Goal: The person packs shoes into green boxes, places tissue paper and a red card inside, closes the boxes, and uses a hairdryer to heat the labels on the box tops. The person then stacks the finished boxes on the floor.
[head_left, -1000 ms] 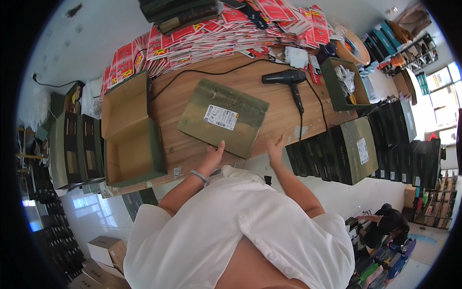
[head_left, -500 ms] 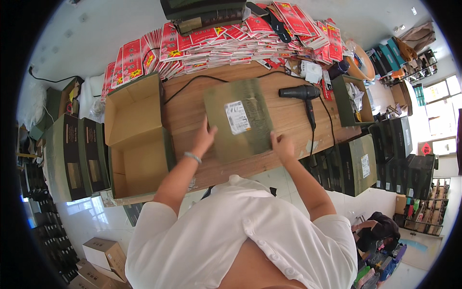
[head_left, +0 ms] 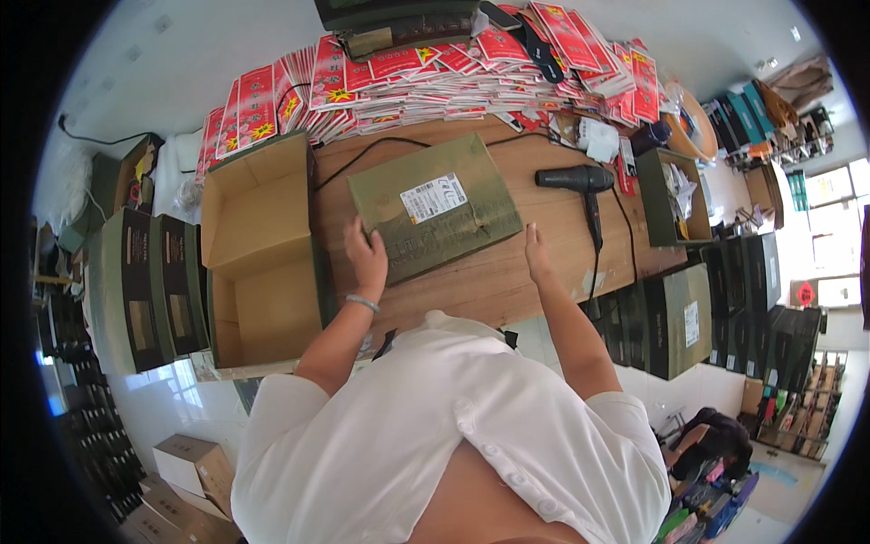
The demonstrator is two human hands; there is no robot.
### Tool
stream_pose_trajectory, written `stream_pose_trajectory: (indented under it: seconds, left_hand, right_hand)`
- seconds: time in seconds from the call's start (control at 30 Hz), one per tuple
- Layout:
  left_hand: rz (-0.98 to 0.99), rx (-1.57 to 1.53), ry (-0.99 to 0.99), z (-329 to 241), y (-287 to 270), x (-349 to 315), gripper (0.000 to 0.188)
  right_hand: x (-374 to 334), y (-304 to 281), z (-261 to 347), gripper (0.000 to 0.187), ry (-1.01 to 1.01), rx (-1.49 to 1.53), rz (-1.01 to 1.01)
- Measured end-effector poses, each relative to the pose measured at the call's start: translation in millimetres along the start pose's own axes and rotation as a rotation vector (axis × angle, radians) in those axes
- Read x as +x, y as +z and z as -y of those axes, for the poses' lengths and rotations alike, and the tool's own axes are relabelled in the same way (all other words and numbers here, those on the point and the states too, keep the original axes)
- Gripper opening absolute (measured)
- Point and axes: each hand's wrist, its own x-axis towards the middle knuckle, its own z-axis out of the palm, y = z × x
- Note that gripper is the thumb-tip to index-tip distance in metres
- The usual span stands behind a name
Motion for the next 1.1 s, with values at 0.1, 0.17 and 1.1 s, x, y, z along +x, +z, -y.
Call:
stream_pose_trajectory:
  seconds: [0.1,0.17,1.1]
  left_hand:
    - [0.131,-0.476,-0.535,21.7,-2.8,-31.2,0.071]
    - [0.322,-0.673,-0.708,11.9,-7.4,-33.7,0.083]
    - [0.223,-0.763,-0.471,-133.8,-95.9,10.3,0.059]
  right_hand:
    - [23.8,-5.2,12.4,0.070,0.213,0.221,0.243]
    - [33.5,-1.6,9.7,0.070,0.281,0.256,0.370]
    - [-53.1,-25.0,183.9,0.052,-0.732,0.001,0.236]
